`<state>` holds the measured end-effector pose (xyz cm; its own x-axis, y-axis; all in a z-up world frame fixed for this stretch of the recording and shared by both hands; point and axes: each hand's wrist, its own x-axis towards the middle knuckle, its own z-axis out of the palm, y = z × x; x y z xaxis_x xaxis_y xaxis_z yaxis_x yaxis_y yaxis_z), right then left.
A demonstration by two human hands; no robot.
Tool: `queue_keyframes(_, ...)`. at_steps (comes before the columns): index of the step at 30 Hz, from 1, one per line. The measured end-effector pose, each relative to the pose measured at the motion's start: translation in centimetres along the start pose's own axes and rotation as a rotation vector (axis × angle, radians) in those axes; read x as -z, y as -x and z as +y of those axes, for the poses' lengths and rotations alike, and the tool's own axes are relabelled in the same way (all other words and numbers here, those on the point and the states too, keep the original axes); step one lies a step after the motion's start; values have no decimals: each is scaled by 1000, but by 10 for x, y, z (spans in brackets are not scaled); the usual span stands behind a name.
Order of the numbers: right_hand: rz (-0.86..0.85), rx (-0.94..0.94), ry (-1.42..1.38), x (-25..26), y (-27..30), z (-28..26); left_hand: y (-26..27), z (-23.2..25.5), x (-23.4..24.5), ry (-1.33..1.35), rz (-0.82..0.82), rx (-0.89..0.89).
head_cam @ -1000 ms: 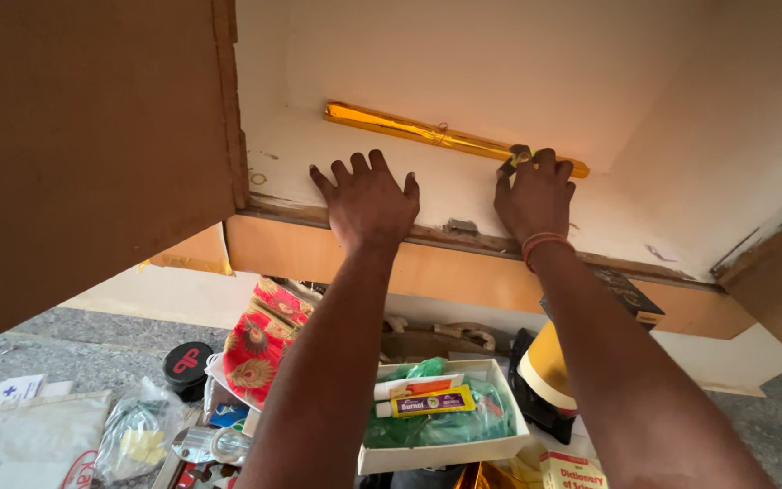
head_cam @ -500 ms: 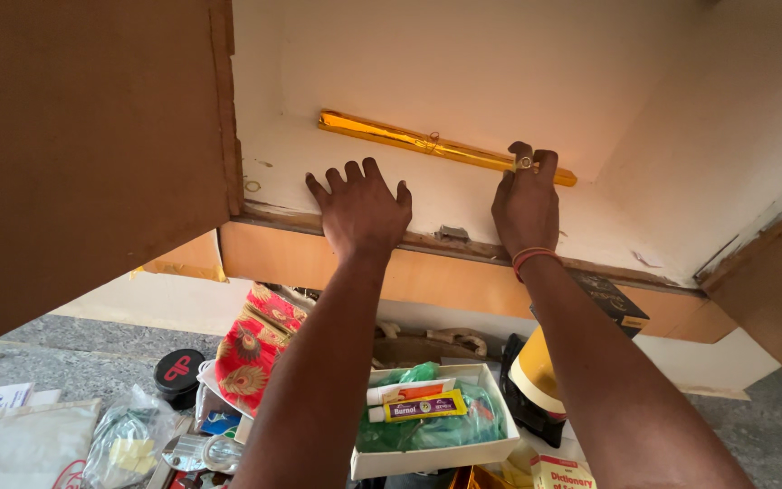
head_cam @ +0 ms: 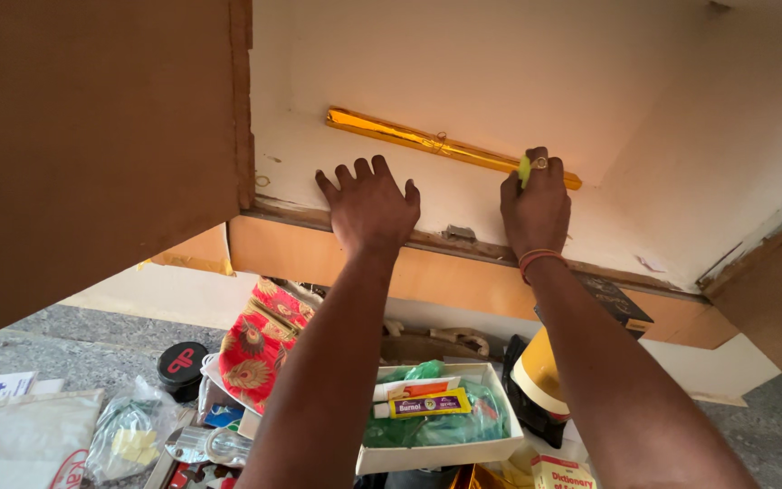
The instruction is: The person sits on the floor and organizes items from a wooden cabinet. They remove small white packets, bottles, a yellow container, a book, and a highlighter from the shelf and place them into a box or pile on the floor.
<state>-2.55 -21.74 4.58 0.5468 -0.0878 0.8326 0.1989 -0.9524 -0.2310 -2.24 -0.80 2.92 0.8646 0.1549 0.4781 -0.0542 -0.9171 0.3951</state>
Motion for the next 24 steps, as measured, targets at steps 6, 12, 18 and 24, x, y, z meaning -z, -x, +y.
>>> queue_keyframes(6,63,21,-26,1,0,4,3,-1,0,22,28,-53)
queue_keyframes(12,125,124,-167,-6,4,4,3,-2,-5,29,127,-87)
queue_keyframes(18,35,172,-41,-18,5,3,5,-3,-2,49,95,-84)
queue_keyframes(24,124,-84,-72,7,-8,21,5,-2,-3,28,94,-96)
